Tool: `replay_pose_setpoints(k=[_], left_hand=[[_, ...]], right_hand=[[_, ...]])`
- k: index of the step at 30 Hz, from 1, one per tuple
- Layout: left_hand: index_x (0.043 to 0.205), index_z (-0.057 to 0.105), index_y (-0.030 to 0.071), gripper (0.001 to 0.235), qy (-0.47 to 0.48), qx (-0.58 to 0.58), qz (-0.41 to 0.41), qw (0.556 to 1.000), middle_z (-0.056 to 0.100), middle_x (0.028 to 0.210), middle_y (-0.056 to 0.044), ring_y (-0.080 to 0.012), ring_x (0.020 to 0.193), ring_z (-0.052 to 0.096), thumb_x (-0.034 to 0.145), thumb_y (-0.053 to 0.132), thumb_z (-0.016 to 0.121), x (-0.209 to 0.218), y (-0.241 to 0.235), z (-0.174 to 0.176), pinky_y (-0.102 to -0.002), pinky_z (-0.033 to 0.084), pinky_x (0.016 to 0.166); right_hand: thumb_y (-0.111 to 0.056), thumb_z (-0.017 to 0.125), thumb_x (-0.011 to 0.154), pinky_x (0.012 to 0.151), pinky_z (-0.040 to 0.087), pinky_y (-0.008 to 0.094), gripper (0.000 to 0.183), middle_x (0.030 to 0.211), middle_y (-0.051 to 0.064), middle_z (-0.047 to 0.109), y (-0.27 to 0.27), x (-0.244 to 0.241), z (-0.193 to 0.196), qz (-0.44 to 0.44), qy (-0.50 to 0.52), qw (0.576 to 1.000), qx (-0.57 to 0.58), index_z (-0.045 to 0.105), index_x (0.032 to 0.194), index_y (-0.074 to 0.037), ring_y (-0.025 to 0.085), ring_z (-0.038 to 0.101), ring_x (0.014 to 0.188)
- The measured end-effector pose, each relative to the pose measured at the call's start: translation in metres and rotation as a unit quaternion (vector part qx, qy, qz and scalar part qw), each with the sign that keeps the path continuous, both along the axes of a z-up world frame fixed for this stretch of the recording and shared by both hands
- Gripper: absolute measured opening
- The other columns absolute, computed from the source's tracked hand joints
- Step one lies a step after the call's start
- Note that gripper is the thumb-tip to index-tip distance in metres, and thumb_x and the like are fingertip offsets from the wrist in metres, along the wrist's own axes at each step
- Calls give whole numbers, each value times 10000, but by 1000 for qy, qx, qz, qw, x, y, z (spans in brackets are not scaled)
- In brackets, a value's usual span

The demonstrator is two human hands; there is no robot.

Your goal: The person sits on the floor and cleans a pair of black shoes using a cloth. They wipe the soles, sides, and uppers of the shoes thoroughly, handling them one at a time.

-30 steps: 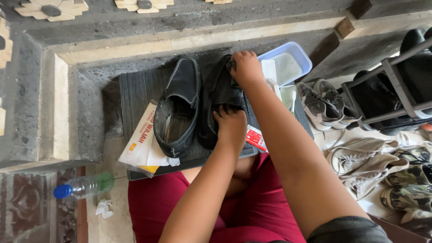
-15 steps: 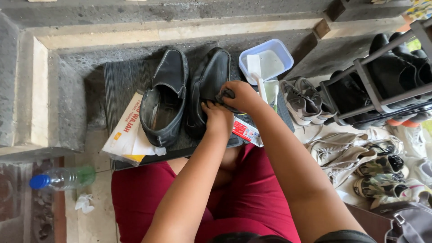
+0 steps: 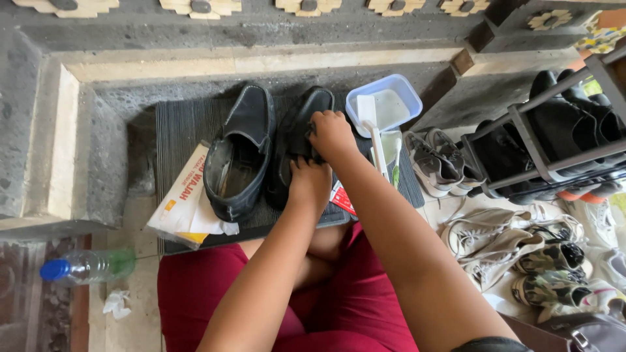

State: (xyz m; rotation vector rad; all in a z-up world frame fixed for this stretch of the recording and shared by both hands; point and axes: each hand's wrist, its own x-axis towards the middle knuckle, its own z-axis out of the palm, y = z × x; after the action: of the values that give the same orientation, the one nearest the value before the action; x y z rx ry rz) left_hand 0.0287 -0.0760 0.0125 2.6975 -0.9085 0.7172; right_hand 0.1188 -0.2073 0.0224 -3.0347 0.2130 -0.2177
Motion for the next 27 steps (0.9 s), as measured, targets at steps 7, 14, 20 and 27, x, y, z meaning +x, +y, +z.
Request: replay_pose_setpoints(k=[7, 14, 20, 27], left_hand=[[942, 706, 84, 203, 19, 60, -20, 998, 725, 935, -184, -467, 1052, 688, 774, 169, 630, 1, 14, 18, -612, 516, 898], [987, 684, 100, 223, 50, 78, -28, 995, 728, 964, -166, -465, 1087, 688, 794, 205, 643, 5, 12, 20, -589, 531, 910], [943, 692, 111, 168, 30, 91, -23, 995, 728, 924, -158, -460, 1069, 695, 811, 186, 622, 5, 10, 10, -598, 523, 903], [776, 715, 165, 151, -2, 124, -21, 992, 688, 751, -71, -389, 924, 697, 778, 177, 565, 14, -1, -27, -612, 495, 899]], right_hand=[[-243, 721, 739, 696, 608, 366, 253, 909, 55, 626, -13, 56, -19, -24, -203, 967, -149, 664, 969, -153, 283, 628, 958], [-279, 741, 821, 734, 603, 384, 262, 946, 46, 569, -9, 63, -13, -49, -150, 981, -113, 602, 1003, -150, 281, 611, 979], [-322, 761, 797, 768, 613, 400, 247, 954, 30, 625, -1, 50, -13, 5, -87, 992, -89, 658, 973, -181, 287, 628, 1022], [-258, 752, 810, 828, 618, 445, 253, 971, 54, 696, 31, 7, 8, 85, 7, 994, 67, 709, 1046, -180, 317, 691, 1024]])
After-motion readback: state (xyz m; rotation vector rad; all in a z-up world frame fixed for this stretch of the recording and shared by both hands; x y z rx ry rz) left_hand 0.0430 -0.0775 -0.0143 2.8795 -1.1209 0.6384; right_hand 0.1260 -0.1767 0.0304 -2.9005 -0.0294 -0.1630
